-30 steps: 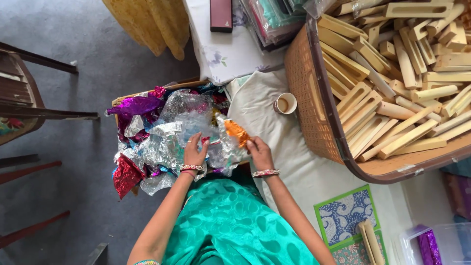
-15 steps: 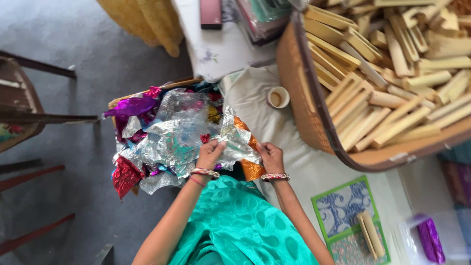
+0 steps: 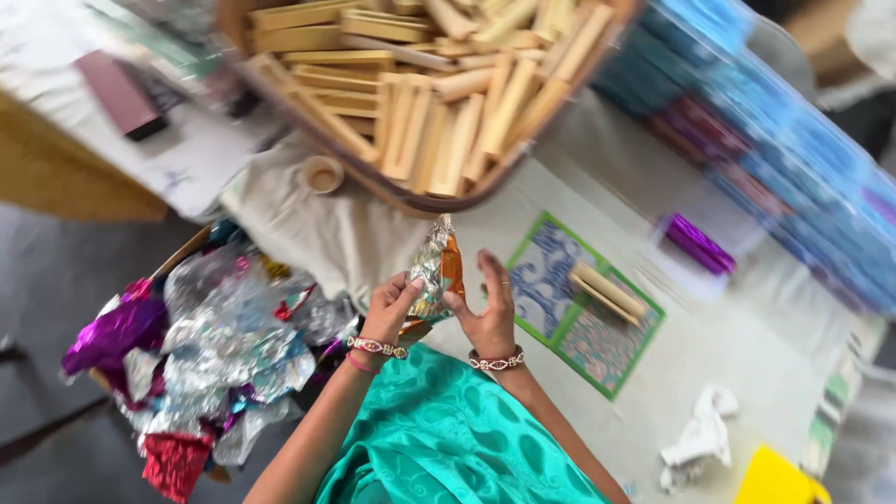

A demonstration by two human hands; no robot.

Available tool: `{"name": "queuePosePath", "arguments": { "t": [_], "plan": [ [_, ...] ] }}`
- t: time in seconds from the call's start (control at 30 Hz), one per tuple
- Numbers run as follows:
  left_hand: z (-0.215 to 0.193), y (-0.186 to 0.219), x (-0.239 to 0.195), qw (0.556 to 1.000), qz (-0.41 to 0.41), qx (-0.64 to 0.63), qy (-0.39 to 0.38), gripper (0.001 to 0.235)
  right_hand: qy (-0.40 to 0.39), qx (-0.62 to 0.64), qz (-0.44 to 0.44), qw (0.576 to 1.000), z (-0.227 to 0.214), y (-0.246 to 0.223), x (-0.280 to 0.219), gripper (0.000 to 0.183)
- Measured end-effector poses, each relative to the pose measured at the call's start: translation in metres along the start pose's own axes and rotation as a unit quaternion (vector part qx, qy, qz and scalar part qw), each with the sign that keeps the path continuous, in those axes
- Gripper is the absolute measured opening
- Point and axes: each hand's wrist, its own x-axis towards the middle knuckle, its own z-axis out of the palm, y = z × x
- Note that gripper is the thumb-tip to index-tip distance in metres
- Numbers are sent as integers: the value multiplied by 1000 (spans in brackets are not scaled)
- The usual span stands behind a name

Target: The person wraps sheets of colorful metallic foil around wooden block handles at a work table. They smooth the foil flat with their palms, roll the foil-covered piece, and place finished wrapped pieces into a plastic storage box, taking new foil sheets from a basket of crumpled foil.

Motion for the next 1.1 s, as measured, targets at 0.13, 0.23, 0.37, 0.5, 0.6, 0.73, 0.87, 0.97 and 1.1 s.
{"name": "queuePosePath", "arguments": {
  "t": [0.13,0.23,0.37,0.5,0.6,0.73,0.87,0.97,1.1],
  "plan": [
    [73,6,13,997,-69,-3,-34,29,120,-103,-146,977,-67,-5,-11,81],
    [98,-22,23,993,-73,34,-84,31,112,-95,-146,978,-86,20,-22,70],
    [114,-53,41,986,-98,78,-113,27,202,52,69,976,-107,98,-34,30],
    [132,-58,60,978,-144,92,-121,24,267,135,115,947,-140,146,-41,15],
    [146,-56,68,973,-165,104,-123,23,268,253,181,912,-155,154,-45,11],
    [134,-88,77,971,-139,116,-155,24,258,273,234,897,-169,136,-49,10],
    [141,-90,67,961,2,230,-153,32,283,194,156,926,-169,139,-53,14],
    [185,-32,38,884,175,397,-174,53,270,96,99,953,-168,131,-57,16],
    [212,-19,30,835,165,511,-122,49,228,44,114,966,-164,128,-59,16]
  ]
}}
